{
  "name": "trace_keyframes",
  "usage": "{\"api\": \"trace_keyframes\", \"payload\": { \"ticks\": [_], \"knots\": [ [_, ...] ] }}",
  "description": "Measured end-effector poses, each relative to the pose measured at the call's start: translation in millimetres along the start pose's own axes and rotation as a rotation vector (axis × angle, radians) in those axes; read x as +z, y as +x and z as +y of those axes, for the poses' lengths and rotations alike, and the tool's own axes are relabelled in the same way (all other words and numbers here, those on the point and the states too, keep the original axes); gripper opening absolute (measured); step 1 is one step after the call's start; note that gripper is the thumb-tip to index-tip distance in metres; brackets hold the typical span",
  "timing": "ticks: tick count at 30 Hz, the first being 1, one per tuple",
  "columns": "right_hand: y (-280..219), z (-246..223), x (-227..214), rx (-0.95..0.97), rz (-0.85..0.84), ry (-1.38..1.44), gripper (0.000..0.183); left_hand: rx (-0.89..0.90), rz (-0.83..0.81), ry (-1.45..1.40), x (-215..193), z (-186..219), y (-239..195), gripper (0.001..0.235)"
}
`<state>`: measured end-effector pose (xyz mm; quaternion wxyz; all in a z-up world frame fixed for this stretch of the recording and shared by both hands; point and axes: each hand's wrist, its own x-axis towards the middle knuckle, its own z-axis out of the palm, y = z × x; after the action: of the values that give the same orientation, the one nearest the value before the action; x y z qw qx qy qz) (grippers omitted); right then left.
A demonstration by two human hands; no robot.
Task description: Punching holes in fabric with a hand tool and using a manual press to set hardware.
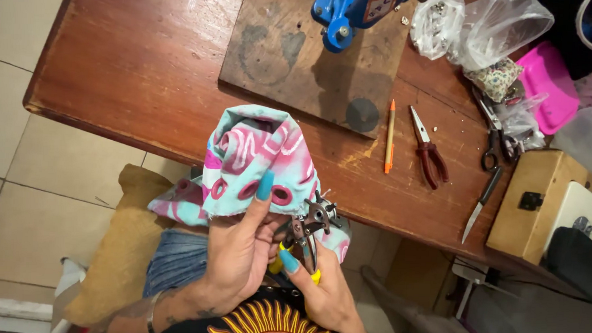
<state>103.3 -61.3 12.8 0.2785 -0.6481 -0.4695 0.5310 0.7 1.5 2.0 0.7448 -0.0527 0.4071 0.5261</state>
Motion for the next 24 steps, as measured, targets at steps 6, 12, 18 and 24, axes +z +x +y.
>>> {"api": "trace_keyframes", "payload": {
  "ticks": [6,12,18,24],
  "knots": [
    [1,-4,1,0.018,0.011,-0.030,0.035,-0.008,-0.022,0.011,-5,-2,2,0.042],
    [2,-7,2,0.019,0.022,0.001,0.032,0.014,-0.064,0.007,-6,-1,1,0.035],
    [1,17,7,-0.011,0.107,-0.033,0.025,0.048,-0.005,-0.016,-1,0,3,0.039],
    [4,18,9,-0.020,0.138,-0.030,0.024,0.080,-0.093,-0.028,0,0,-1,0.043]
  ]
}}
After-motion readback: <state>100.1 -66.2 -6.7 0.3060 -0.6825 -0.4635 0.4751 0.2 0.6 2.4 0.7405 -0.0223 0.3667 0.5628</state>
